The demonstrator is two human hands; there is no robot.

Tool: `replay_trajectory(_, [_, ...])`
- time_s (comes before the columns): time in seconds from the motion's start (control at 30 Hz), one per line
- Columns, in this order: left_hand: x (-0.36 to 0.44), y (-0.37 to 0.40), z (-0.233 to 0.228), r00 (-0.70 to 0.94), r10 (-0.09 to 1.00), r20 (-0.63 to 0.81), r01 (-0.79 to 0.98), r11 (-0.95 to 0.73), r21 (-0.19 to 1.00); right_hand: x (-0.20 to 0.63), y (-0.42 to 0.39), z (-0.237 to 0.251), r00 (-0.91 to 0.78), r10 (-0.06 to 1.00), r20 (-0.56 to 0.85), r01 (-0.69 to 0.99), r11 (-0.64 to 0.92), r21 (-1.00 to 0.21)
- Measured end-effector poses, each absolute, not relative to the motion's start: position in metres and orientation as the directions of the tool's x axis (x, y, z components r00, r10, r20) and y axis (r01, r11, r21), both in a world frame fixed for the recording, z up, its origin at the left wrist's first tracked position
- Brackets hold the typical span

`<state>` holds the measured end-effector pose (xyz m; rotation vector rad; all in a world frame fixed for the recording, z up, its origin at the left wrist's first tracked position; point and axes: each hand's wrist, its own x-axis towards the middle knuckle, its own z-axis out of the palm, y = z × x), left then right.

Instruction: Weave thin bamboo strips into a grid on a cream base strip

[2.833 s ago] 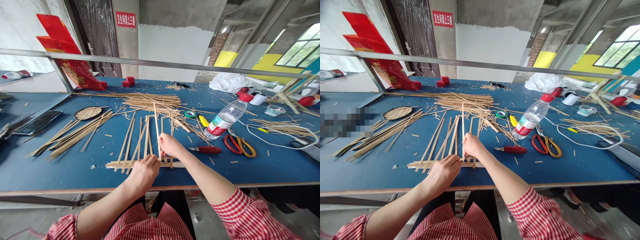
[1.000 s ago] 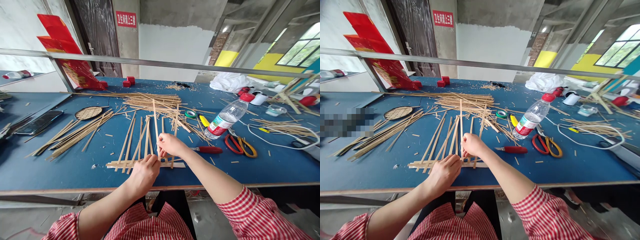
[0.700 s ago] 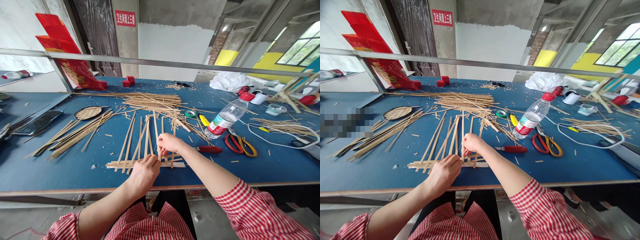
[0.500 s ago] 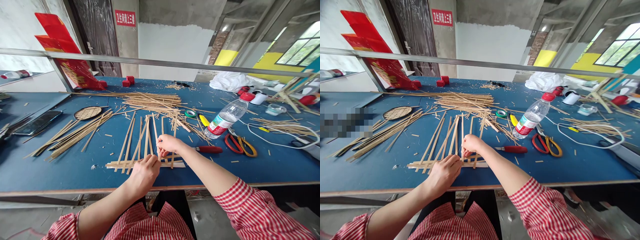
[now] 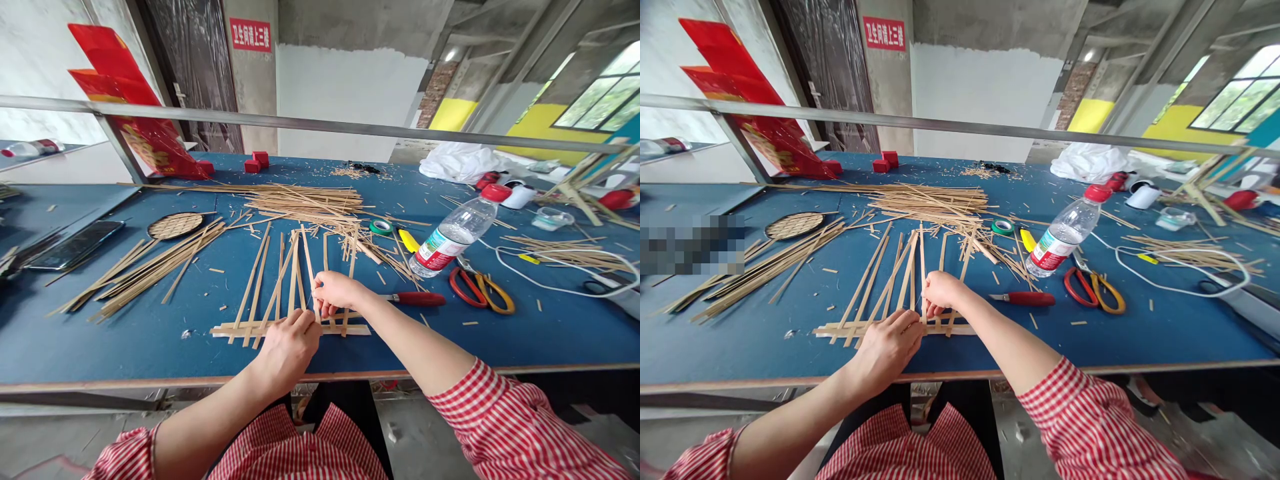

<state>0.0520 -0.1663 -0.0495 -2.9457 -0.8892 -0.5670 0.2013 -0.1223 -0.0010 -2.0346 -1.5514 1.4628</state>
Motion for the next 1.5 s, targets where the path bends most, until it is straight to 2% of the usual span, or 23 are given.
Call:
replay_trajectory(0.17, [0.054,-0.168,-0.044,0.753,0.582,0.307,0.571,-0.81,0.134,0.201,-0.124,-0.003,-0.025,0.833,-0.553,0.632,-0.415,-0.654])
replay_trajectory(0.37, [0.052,-0.167,-0.036,0.725,0.635,0.265,0.558,-0.768,0.314,0.201,-0.125,-0.007,-0.006,0.855,-0.518,0.62,-0.403,-0.673])
replay_trajectory(0.5, [0.051,-0.165,-0.034,0.744,0.628,0.227,0.535,-0.764,0.361,0.202,-0.124,-0.012,0.012,0.863,-0.505,0.655,-0.388,-0.648])
replay_trajectory(0.7, [0.055,-0.164,-0.034,0.737,0.643,0.21,0.551,-0.751,0.364,0.203,-0.124,-0.014,0.023,0.87,-0.492,0.676,-0.376,-0.634])
replay_trajectory(0.93, [0.06,-0.164,-0.033,0.72,0.672,0.171,0.602,-0.728,0.327,0.204,-0.129,-0.012,0.029,0.875,-0.483,0.607,-0.4,-0.687])
replay_trajectory(1.2, [0.061,-0.165,-0.038,0.715,0.653,0.25,0.586,-0.755,0.296,0.205,-0.128,-0.02,0.037,0.889,-0.457,0.584,-0.391,-0.711])
replay_trajectory(1.5, [0.062,-0.164,-0.039,0.707,0.656,0.262,0.592,-0.753,0.287,0.206,-0.129,-0.029,0.047,0.906,-0.421,0.596,-0.364,-0.716])
